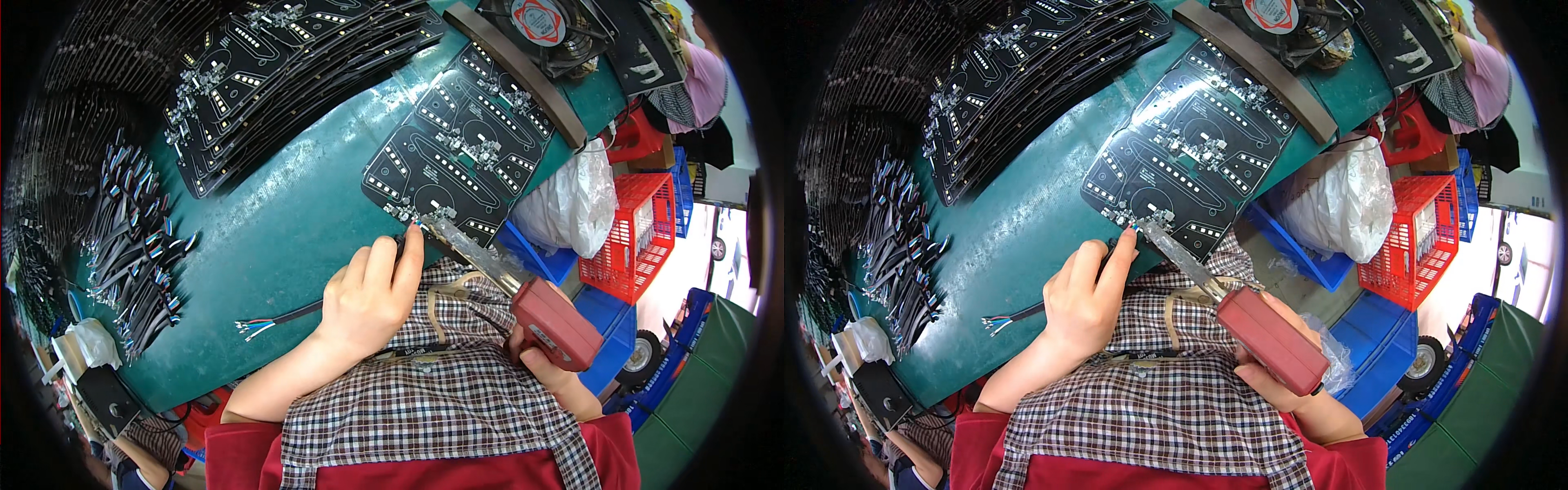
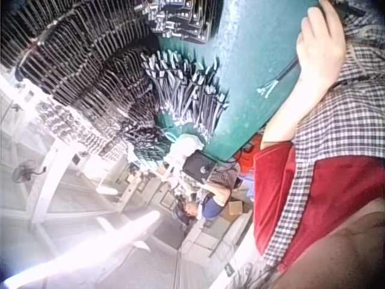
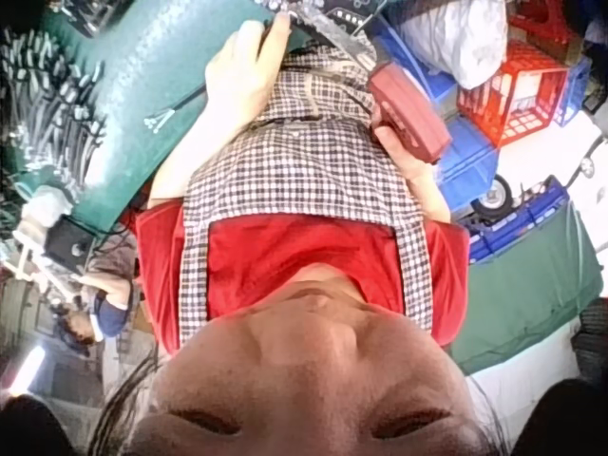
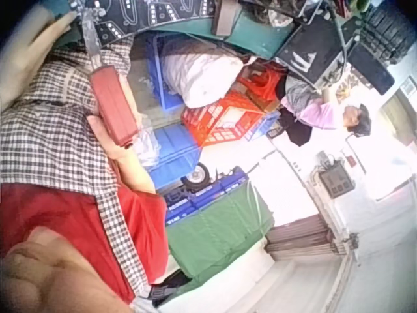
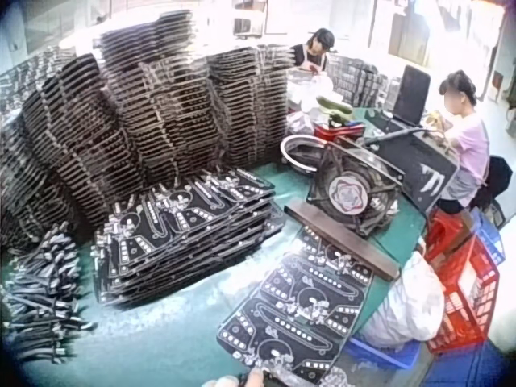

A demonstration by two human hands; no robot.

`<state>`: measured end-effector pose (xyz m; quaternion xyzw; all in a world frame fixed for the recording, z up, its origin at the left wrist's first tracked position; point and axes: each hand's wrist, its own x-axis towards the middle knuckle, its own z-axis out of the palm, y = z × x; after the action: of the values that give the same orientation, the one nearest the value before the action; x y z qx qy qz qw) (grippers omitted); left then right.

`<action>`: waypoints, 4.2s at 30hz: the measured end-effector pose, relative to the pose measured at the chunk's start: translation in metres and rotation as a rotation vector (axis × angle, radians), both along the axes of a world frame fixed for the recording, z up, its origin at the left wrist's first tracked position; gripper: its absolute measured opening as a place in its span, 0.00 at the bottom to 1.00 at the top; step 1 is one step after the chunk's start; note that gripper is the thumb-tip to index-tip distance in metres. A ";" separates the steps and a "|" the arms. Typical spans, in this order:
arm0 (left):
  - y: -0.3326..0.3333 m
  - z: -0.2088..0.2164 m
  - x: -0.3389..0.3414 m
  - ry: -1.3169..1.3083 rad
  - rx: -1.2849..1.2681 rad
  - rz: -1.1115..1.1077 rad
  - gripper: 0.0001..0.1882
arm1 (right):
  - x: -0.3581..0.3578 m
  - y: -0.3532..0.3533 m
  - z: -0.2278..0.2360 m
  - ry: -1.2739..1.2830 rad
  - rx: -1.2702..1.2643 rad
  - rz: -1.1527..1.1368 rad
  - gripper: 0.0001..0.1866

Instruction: The person solders electrical wires onto an LED lighting circuit board using a soldering gun.

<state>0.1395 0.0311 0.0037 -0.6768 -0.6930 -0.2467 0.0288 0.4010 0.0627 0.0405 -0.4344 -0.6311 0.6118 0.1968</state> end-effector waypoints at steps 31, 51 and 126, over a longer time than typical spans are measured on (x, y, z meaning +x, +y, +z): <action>0.000 0.002 0.000 -0.048 0.008 -0.056 0.17 | -0.007 0.008 0.003 -0.013 0.258 0.127 0.41; 0.002 -0.002 0.002 -0.061 0.045 -0.115 0.15 | 0.005 -0.004 -0.010 -0.010 0.390 0.116 0.40; 0.082 0.024 0.001 0.090 -0.083 -0.254 0.22 | 0.022 0.057 -0.025 0.353 -0.106 -0.120 0.48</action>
<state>0.1401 0.1132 0.0275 -0.7702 -0.6092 -0.1888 0.0004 0.4233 0.1202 0.0152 -0.3668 -0.5266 0.6981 0.3174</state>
